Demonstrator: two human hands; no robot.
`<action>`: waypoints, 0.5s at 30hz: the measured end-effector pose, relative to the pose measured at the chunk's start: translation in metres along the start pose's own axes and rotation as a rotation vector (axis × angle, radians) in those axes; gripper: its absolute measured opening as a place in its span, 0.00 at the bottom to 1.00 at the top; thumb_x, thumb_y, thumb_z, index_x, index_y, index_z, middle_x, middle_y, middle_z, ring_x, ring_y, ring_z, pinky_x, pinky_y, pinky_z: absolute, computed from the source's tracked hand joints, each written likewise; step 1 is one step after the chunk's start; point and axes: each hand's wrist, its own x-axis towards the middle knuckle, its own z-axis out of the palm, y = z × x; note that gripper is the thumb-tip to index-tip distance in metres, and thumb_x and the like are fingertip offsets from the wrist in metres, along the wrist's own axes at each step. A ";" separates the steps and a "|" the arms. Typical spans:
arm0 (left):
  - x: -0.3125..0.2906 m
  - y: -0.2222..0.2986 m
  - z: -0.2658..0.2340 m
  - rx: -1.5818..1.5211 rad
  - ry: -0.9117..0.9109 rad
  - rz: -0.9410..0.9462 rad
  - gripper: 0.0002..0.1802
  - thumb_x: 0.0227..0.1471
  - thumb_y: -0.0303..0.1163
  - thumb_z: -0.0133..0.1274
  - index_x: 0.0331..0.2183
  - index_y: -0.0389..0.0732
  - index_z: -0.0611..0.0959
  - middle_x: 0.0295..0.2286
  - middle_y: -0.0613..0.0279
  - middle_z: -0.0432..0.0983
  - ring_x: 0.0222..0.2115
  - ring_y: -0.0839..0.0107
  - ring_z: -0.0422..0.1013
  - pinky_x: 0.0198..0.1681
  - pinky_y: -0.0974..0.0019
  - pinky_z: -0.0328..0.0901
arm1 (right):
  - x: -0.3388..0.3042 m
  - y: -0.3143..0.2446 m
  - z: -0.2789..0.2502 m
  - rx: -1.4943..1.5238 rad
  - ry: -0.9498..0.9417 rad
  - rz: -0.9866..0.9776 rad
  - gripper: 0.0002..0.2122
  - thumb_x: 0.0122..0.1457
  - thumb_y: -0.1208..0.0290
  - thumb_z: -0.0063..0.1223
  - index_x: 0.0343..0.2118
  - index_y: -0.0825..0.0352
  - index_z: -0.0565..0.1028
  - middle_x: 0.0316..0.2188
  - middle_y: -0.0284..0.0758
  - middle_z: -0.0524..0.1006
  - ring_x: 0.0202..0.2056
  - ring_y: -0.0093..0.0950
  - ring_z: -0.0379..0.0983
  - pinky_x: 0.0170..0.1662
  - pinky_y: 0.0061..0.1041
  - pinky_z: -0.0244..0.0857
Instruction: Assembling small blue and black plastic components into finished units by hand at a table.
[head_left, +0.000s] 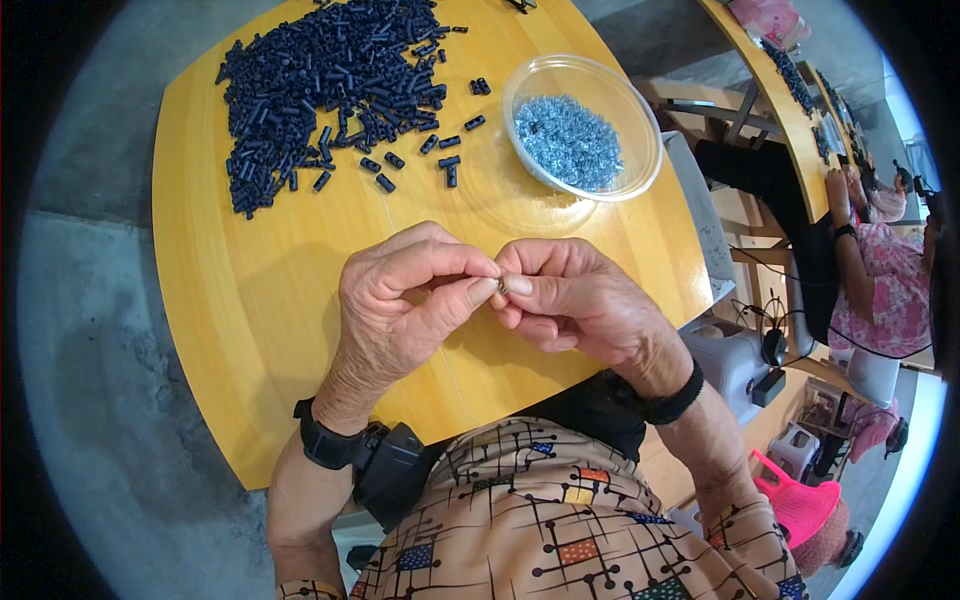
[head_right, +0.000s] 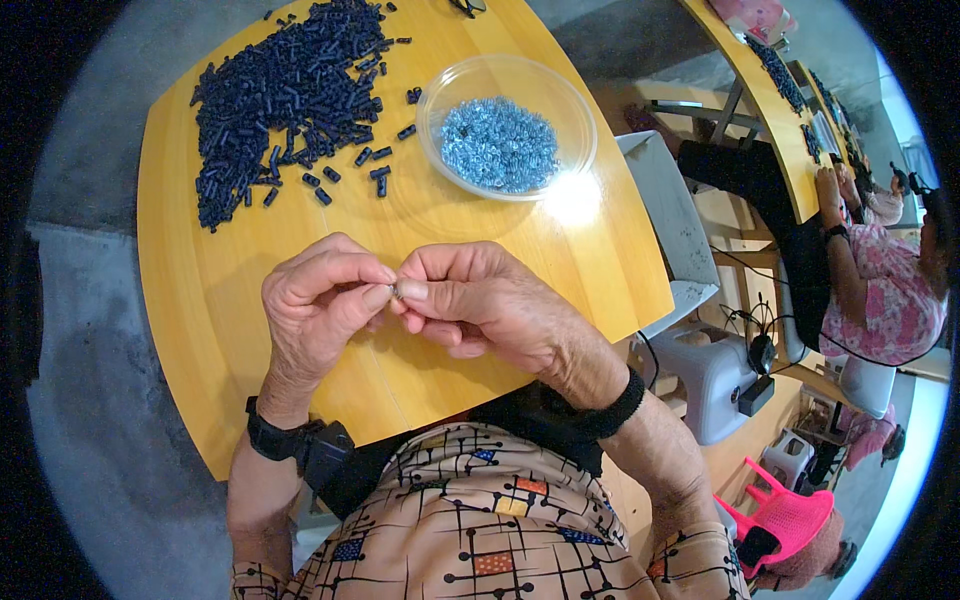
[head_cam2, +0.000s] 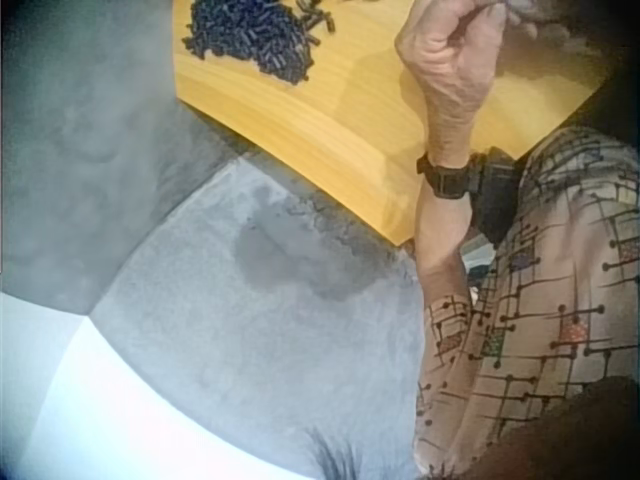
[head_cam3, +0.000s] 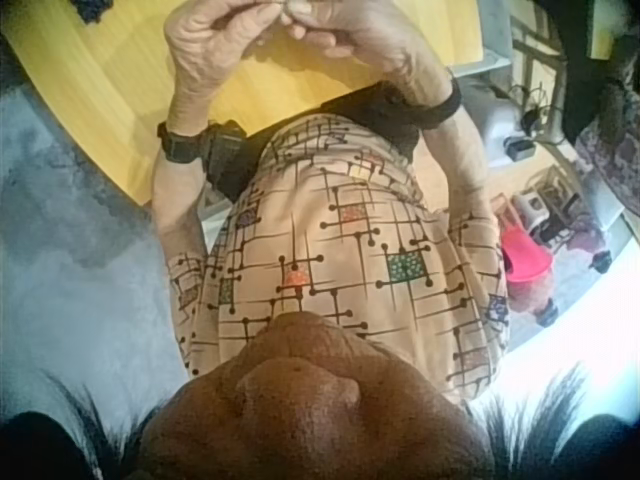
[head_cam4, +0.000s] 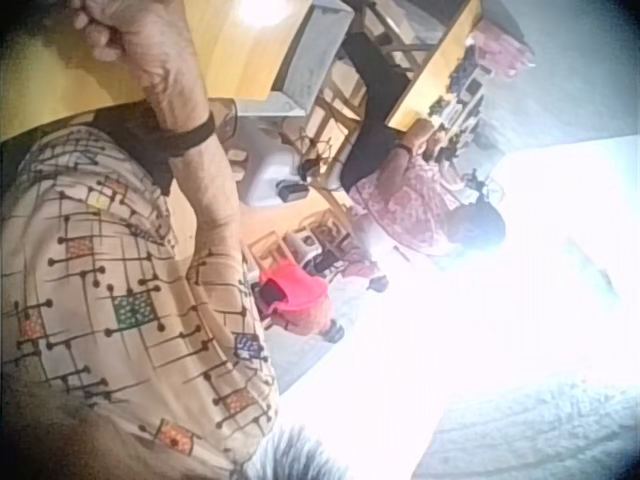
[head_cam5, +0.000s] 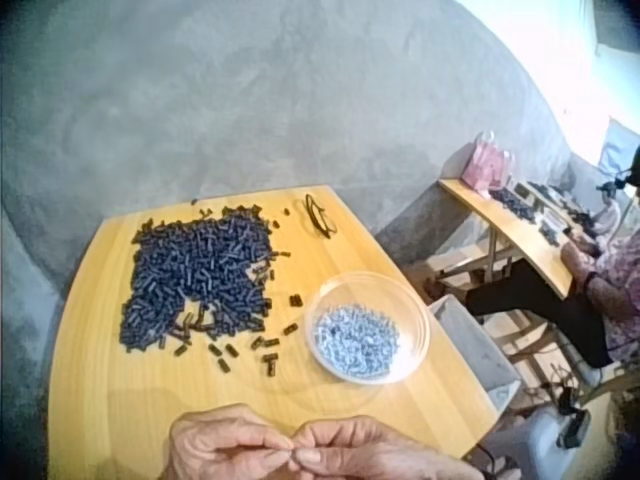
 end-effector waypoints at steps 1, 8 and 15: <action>0.000 0.000 0.000 0.000 -0.001 -0.002 0.05 0.45 0.20 0.59 0.29 0.34 0.82 0.23 0.63 0.74 0.23 0.79 0.70 0.25 0.77 0.64 | 0.000 0.002 0.000 0.018 0.008 -0.008 0.08 0.61 0.67 0.50 0.33 0.67 0.74 0.23 0.26 0.72 0.18 0.11 0.59 0.17 0.11 0.46; 0.000 0.003 0.001 -0.071 0.046 -0.114 0.02 0.45 0.19 0.57 0.27 0.33 0.81 0.21 0.64 0.73 0.20 0.80 0.70 0.22 0.78 0.63 | -0.002 0.011 0.005 -0.057 0.138 -0.119 0.09 0.61 0.67 0.50 0.35 0.67 0.74 0.23 0.26 0.72 0.19 0.12 0.61 0.19 0.12 0.52; -0.001 0.004 0.005 -0.086 0.091 -0.157 0.01 0.46 0.19 0.57 0.26 0.33 0.81 0.20 0.65 0.72 0.18 0.82 0.68 0.20 0.79 0.61 | -0.003 0.027 0.021 -0.451 0.444 -0.523 0.07 0.54 0.76 0.58 0.34 0.69 0.73 0.25 0.27 0.74 0.24 0.14 0.69 0.27 0.14 0.65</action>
